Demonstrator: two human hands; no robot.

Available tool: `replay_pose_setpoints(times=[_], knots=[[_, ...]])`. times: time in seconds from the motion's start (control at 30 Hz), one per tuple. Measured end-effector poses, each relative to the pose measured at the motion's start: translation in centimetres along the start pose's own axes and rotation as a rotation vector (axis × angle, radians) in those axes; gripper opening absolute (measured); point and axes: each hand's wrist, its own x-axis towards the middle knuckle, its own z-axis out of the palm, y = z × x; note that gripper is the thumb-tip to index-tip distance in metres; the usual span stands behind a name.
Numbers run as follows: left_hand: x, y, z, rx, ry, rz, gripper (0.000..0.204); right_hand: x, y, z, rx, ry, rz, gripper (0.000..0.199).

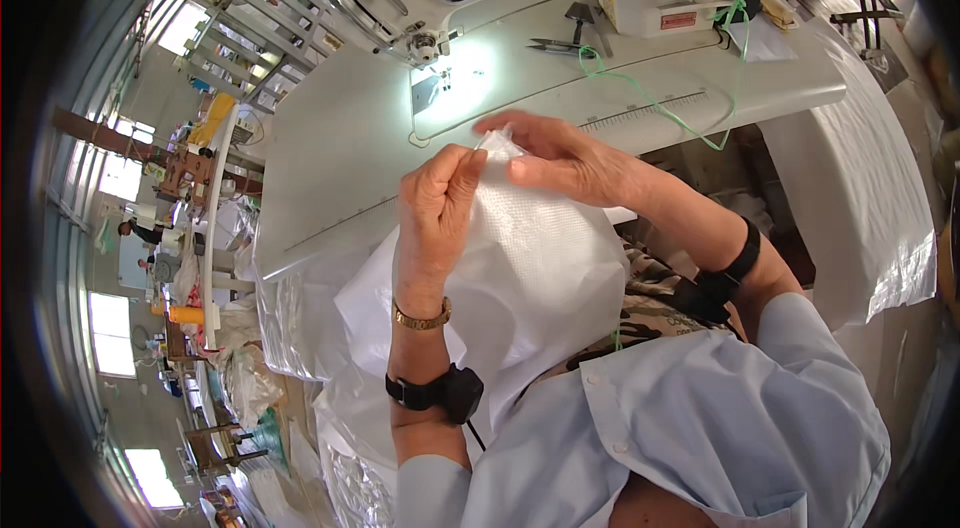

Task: Sewing and folding a large white plastic liner material at an industrial sewing machine.

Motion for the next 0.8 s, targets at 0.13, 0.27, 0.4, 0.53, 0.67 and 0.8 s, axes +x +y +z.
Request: replay_pose_setpoints(times=[0.13, 0.27, 0.4, 0.53, 0.67, 0.8], knots=[[0.0, 0.2, 0.0, 0.014, -0.006, 0.021, 0.027, 0.5, 0.8, 0.9, 0.116, -0.178, 0.106, 0.063], [0.1, -0.7, 0.0, -0.024, 0.003, -0.021, 0.031, -0.1, 0.4, 2.3, 0.151, 0.007, 0.045, 0.060], [0.3, -2.0, 0.3, -0.057, -0.048, -0.097, 0.037, -0.3, -0.3, 2.4, -0.114, 0.075, 0.043, 0.056], [0.6, -2.4, 1.3, -0.115, -0.060, -0.124, 0.038, -1.0, 0.5, 3.0, -0.386, 0.211, -0.056, 0.030], [0.7, -3.0, 1.6, -0.194, -0.103, -0.231, 0.040, -2.2, 0.4, 3.9, -0.648, 0.193, -0.070, 0.042], [0.7, -4.3, 2.5, -0.165, -0.110, -0.296, 0.041, -2.3, 1.5, 4.1, -0.871, 0.145, -0.209, 0.066]])
